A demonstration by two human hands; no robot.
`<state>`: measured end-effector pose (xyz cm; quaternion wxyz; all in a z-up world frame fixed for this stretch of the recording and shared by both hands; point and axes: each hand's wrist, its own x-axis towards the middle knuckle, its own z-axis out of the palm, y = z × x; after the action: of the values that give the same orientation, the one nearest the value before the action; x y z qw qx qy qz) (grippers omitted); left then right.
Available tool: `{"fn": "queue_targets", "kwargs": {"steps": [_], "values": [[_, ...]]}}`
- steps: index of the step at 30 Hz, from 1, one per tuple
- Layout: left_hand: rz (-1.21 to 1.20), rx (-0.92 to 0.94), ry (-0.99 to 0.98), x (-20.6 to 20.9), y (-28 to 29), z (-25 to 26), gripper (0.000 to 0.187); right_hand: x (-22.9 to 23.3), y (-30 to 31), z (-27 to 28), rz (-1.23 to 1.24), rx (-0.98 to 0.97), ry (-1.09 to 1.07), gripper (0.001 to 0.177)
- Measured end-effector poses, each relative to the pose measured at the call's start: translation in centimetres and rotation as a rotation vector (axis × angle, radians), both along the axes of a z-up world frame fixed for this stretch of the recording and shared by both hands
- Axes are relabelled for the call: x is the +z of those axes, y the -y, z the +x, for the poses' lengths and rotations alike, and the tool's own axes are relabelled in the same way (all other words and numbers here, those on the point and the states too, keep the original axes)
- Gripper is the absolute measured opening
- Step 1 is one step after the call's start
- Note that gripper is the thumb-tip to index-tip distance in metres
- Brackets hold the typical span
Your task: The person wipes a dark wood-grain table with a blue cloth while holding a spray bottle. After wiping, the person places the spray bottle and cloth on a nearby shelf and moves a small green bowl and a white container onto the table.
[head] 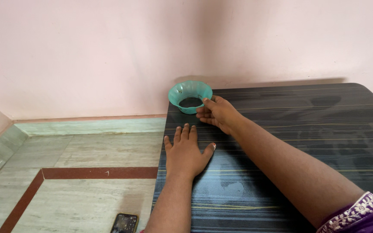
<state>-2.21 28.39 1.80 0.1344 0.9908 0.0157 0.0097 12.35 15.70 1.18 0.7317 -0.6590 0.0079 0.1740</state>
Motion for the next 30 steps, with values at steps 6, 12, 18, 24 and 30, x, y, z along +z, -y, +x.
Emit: {"fn": "queue_targets", "kwargs": {"steps": [6, 12, 18, 24, 30], "values": [[0.0, 0.005, -0.009, 0.2, 0.0, 0.0, 0.086, 0.5, 0.5, -1.1, -0.035, -0.018, -0.007, 0.054], [-0.002, 0.006, -0.007, 0.1, 0.0, 0.0, 0.087, 1.0, 1.2, -2.7, -0.055, -0.027, -0.004, 0.065], [0.017, 0.012, -0.016, -0.3, 0.0, 0.3, 0.085, 1.6, 2.2, -4.3, -0.139, -0.074, 0.035, 0.069], [0.0, 0.025, -0.001, -0.3, -0.1, 0.3, 0.083, -0.1, 4.3, -4.5, -0.307, -0.091, 0.277, 0.065], [0.012, 0.033, 0.005, -0.4, -0.1, 0.2, 0.081, -1.3, 6.5, -5.9, -1.133, -0.085, 0.674, 0.075]]}}
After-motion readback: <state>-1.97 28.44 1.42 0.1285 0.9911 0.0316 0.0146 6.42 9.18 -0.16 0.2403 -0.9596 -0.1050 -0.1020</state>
